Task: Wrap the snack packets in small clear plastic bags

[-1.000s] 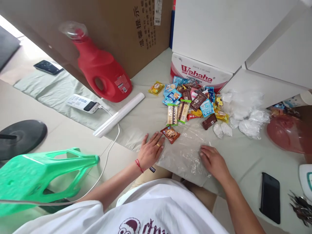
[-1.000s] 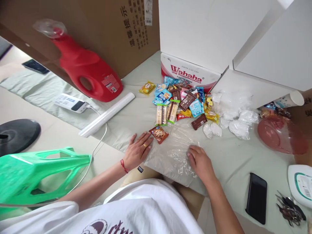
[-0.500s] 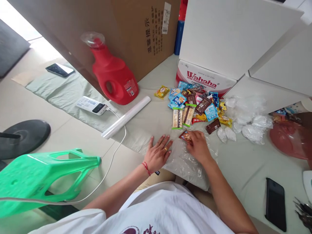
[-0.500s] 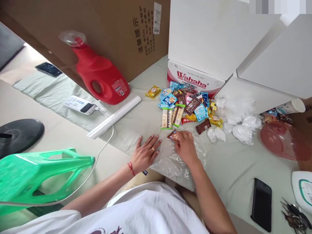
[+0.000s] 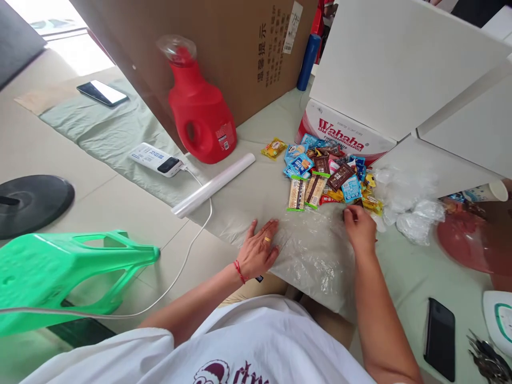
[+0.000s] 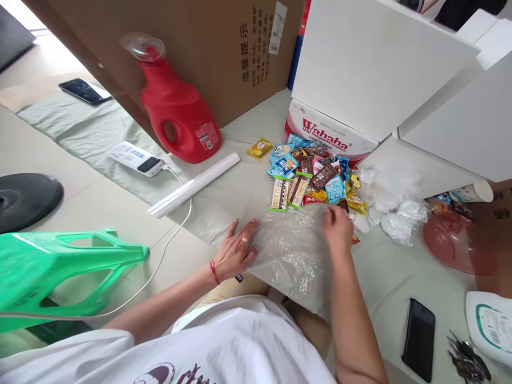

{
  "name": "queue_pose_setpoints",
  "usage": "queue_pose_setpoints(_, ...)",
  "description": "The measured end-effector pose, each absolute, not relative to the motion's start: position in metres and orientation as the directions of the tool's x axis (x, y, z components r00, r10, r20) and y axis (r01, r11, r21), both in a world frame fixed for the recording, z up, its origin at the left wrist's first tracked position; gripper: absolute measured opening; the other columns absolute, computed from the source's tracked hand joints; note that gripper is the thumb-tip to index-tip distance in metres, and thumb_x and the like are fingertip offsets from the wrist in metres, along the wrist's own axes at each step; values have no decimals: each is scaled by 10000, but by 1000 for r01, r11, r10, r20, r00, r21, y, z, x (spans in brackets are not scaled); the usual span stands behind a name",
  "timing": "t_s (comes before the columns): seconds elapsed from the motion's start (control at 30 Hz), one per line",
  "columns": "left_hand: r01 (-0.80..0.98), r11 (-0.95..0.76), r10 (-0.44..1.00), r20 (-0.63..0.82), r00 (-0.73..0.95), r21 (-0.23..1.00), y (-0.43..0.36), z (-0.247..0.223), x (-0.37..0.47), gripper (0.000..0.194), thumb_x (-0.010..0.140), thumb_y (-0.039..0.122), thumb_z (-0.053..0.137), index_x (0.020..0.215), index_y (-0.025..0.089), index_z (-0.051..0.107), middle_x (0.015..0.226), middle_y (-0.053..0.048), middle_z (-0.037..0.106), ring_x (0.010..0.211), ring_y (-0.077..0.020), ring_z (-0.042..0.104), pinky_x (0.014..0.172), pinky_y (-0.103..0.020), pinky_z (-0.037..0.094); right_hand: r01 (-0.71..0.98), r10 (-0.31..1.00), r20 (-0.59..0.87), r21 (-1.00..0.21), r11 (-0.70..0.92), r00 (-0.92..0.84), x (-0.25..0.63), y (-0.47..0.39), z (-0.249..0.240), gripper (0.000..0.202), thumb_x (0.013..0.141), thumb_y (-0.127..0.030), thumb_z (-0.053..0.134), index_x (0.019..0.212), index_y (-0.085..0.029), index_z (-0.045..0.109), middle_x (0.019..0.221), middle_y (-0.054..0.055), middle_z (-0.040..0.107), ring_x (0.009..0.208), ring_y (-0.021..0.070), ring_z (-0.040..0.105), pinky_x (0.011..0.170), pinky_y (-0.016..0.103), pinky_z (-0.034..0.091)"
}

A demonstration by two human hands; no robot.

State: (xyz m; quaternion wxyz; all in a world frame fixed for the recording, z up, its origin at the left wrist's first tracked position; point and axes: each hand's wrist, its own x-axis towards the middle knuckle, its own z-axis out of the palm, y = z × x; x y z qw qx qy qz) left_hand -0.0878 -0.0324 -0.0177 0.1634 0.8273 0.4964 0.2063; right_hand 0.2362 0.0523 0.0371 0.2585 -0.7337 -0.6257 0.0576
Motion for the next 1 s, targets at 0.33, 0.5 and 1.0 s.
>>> queue_pose_setpoints(0.33,792,-455,888,139,439,407,-25,-17,-104,509,1066,429,367,1551,300,452,1594,-73,483,1508,-301,405,1250,-695,-2,667,942,54,-720,-193,331,163,110,25,334,776,-382,669,1017,-151,676,816,77,723,746,243,660,774,372,516)
queue_pose_setpoints(0.5,788,-472,880,156,449,396,-25,-18,-108,484,1062,410,377,1520,321,505,1604,-47,468,1511,-300,401,1258,-675,62,322,904,67,-943,-80,421,170,91,26,450,769,-494,680,1061,-153,662,896,71,729,751,199,654,748,363,542)
queue_pose_setpoints(1.0,788,-484,875,201,440,381,-25,-21,-106,495,1045,406,399,1515,306,521,1577,-61,510,1490,-310,429,1251,-657,161,804,936,91,-544,-239,340,76,82,17,815,904,-609,555,1490,-69,384,1368,292,514,1202,386,588,996,511,484)
